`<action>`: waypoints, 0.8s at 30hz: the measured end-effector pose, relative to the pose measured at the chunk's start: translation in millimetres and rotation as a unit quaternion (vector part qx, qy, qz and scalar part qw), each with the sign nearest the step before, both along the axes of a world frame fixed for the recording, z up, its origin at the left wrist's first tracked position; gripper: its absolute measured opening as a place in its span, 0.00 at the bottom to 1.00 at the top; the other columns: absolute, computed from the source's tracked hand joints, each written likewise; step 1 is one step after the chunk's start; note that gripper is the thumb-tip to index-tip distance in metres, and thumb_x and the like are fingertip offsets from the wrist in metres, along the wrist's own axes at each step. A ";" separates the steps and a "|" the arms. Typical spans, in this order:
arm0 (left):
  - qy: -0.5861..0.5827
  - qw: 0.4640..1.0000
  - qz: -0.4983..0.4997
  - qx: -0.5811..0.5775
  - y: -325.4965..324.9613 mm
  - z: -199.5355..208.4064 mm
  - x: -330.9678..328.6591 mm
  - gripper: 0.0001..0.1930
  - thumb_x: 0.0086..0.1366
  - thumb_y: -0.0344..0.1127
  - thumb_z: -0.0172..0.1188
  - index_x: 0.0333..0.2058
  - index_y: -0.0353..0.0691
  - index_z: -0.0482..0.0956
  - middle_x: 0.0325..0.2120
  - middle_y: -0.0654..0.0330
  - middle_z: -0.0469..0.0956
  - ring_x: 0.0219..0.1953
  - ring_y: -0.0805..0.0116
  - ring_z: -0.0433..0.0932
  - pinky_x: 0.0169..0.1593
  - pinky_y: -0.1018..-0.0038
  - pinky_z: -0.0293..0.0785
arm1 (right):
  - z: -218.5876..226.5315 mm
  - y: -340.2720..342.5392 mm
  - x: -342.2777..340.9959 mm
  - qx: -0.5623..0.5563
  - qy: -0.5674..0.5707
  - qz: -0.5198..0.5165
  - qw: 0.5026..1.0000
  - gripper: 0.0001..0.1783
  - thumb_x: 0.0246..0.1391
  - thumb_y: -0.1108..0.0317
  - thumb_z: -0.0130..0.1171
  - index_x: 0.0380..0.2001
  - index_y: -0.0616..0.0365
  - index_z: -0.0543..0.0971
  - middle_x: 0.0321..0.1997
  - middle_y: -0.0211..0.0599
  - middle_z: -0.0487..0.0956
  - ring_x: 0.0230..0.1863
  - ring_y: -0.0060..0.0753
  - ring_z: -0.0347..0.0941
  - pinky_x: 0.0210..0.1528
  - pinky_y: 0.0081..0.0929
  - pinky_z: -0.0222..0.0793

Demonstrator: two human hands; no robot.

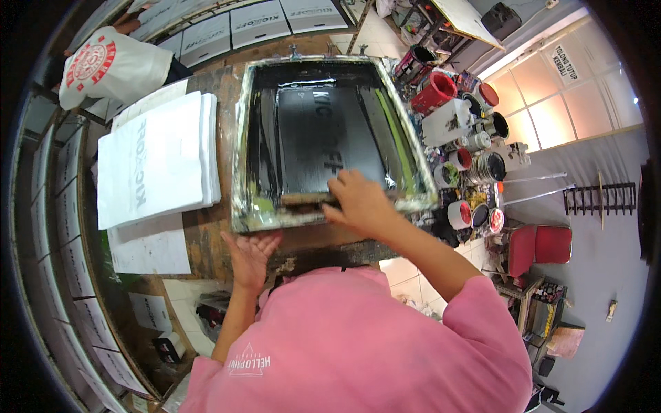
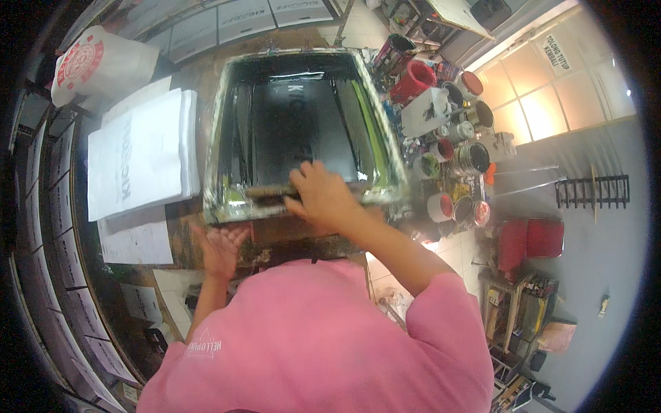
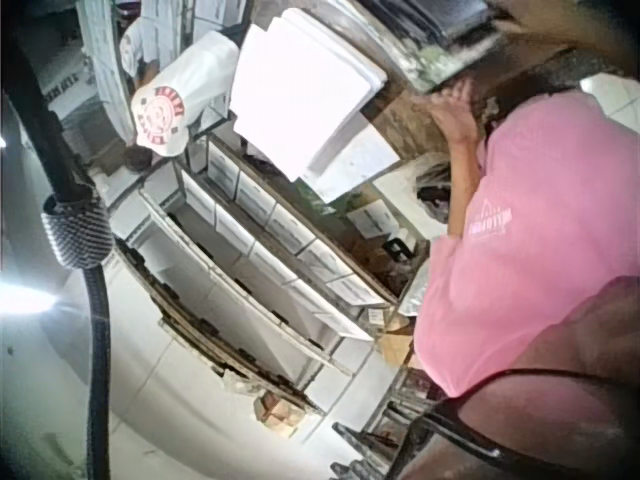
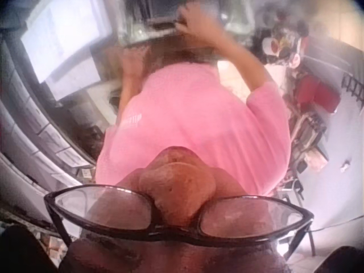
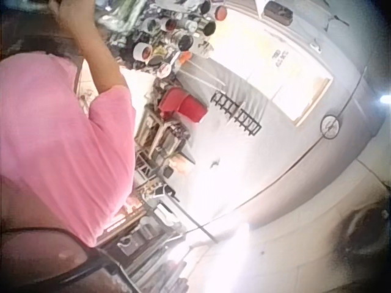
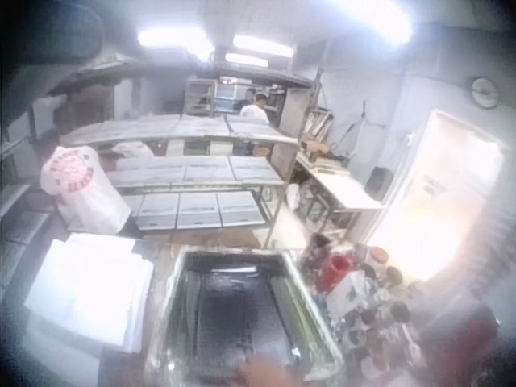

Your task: The person performs screen-printing on white plastic bags by lowering a screen frame onto a bag, using a squeegee to spread ink across the stencil, and then lifting the frame to reveal the printed logo.

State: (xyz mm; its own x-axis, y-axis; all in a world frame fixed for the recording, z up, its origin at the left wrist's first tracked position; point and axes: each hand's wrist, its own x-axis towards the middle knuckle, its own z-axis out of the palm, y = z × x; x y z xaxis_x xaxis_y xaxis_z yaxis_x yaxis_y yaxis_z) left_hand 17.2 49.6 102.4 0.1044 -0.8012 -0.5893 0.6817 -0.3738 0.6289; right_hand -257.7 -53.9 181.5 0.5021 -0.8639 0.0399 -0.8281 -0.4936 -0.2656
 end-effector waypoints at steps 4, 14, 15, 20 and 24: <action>0.111 0.952 -0.052 -0.280 -27.8 45.5 11.5 0.50 0.72 0.74 0.41 0.70 0.28 0.55 0.66 0.36 0.63 0.71 0.42 0.62 0.74 0.46 0.59 | 57.5 -20.9 16.0 -0.209 0.004 -0.041 0.977 0.20 0.57 0.48 0.62 0.39 0.54 0.78 0.38 0.41 0.78 0.45 0.45 0.75 0.57 0.55 0.63; -0.852 0.430 -0.286 -0.085 -47.7 -112.9 -13.6 0.53 0.67 0.79 0.41 0.76 0.41 0.54 0.77 0.40 0.44 0.79 0.36 0.38 0.71 0.28 0.20 | 117.1 -97.4 22.7 -0.357 -0.077 -0.034 0.930 0.20 0.58 0.47 0.58 0.30 0.55 0.81 0.26 0.37 0.79 0.31 0.44 0.77 0.47 0.48 0.59; -0.847 0.438 -0.284 -0.100 -43.2 -125.8 -11.9 0.54 0.66 0.81 0.39 0.76 0.41 0.55 0.77 0.40 0.44 0.79 0.37 0.37 0.71 0.28 0.17 | 119.5 -99.6 22.9 -0.352 -0.075 -0.037 0.932 0.21 0.58 0.47 0.58 0.30 0.55 0.81 0.26 0.37 0.79 0.31 0.44 0.77 0.47 0.48 0.59; -0.825 0.456 -0.310 -0.126 -54.6 -101.3 -23.7 0.54 0.65 0.77 0.47 0.74 0.36 0.57 0.74 0.41 0.56 0.78 0.42 0.47 0.70 0.27 0.22 | 134.8 -116.6 22.0 -0.360 -0.099 -0.032 0.927 0.21 0.58 0.47 0.58 0.29 0.56 0.81 0.25 0.38 0.79 0.31 0.44 0.78 0.44 0.48 0.59; -0.732 0.621 -0.174 -0.221 -92.2 -60.3 -43.7 0.41 0.67 0.59 0.63 0.68 0.32 0.68 0.65 0.43 0.71 0.68 0.44 0.69 0.70 0.40 0.53 | 151.4 -130.2 23.2 -0.353 -0.095 -0.032 0.930 0.21 0.58 0.48 0.59 0.26 0.56 0.80 0.23 0.38 0.79 0.30 0.45 0.78 0.42 0.48 0.60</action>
State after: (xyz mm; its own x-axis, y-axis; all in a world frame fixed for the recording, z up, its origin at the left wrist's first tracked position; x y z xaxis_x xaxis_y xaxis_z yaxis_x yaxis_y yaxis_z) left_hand -26.5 -42.5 42.1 0.0440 -0.9750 0.2177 -0.8143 0.0912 0.5732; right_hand -234.4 -184.1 332.9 0.3775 -0.6162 0.6913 -0.8326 -0.5525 -0.0379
